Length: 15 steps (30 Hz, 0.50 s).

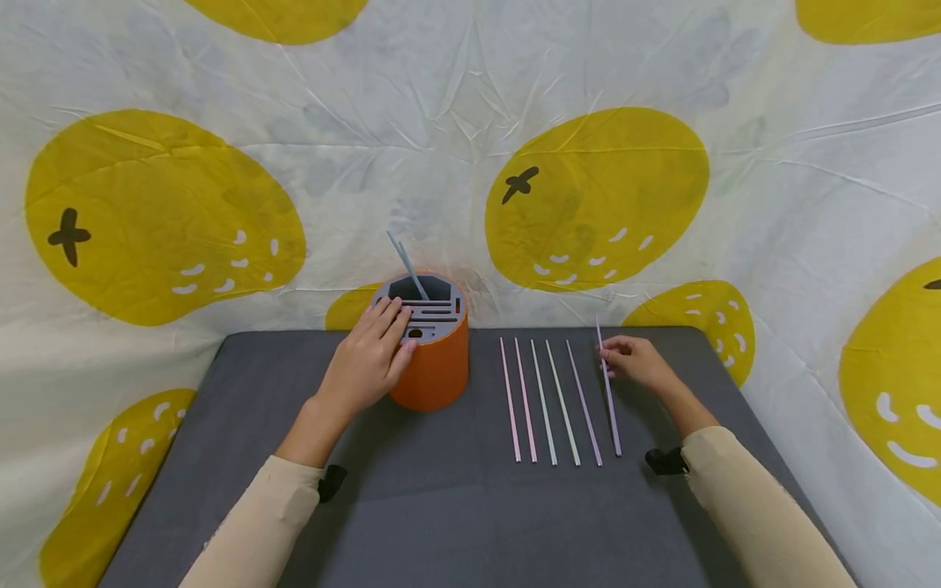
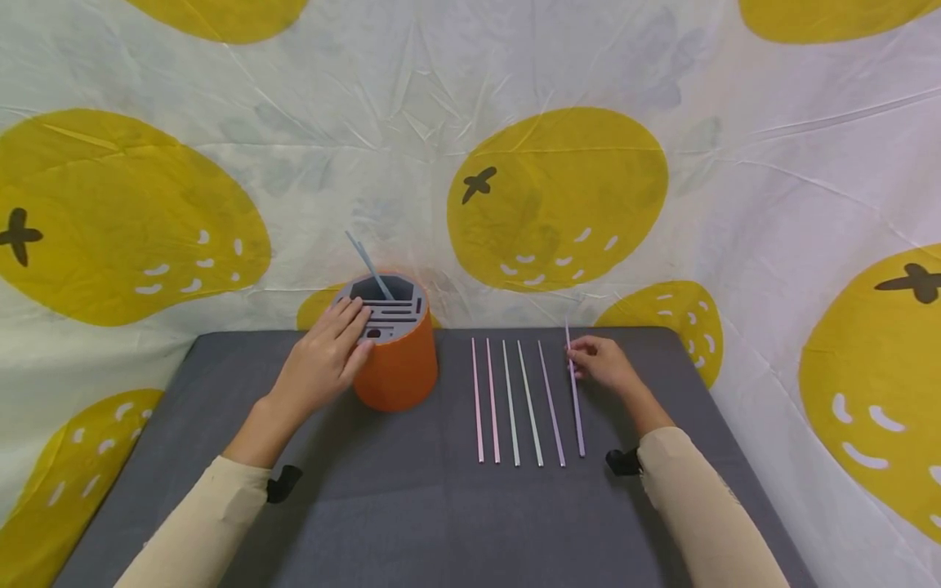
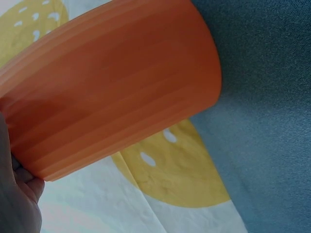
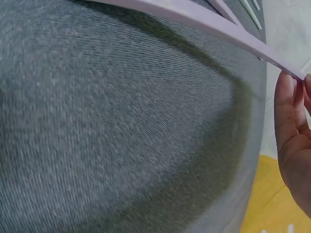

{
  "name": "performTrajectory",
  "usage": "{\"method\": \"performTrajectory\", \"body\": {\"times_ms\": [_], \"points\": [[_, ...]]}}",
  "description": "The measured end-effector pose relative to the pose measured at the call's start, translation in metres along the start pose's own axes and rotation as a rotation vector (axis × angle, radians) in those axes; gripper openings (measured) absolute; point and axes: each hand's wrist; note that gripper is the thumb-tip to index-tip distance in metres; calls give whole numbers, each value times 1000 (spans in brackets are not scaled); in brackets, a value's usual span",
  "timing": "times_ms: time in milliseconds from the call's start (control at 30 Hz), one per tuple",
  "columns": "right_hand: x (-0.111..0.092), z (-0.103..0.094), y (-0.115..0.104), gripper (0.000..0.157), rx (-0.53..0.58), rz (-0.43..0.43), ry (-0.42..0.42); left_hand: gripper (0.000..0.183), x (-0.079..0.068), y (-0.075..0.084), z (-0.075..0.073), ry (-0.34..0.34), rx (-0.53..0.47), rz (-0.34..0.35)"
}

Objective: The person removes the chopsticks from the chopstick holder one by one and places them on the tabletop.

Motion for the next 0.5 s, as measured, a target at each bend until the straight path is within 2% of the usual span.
{"method": "performTrajectory", "body": {"times_ms": [167, 500], "points": [[2, 7, 4, 35, -56, 41, -12, 55, 0, 0, 0, -4, 0, -1], [7, 20, 9, 33, -64, 202, -5, 55, -1, 0, 0, 5, 4, 10]]}}
Point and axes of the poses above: each hand's wrist, its own x-axis towards the middle knuckle, its own z-axis out of the palm, y = z × x, and after that the axes turned 8 degrees about -x, right-handed
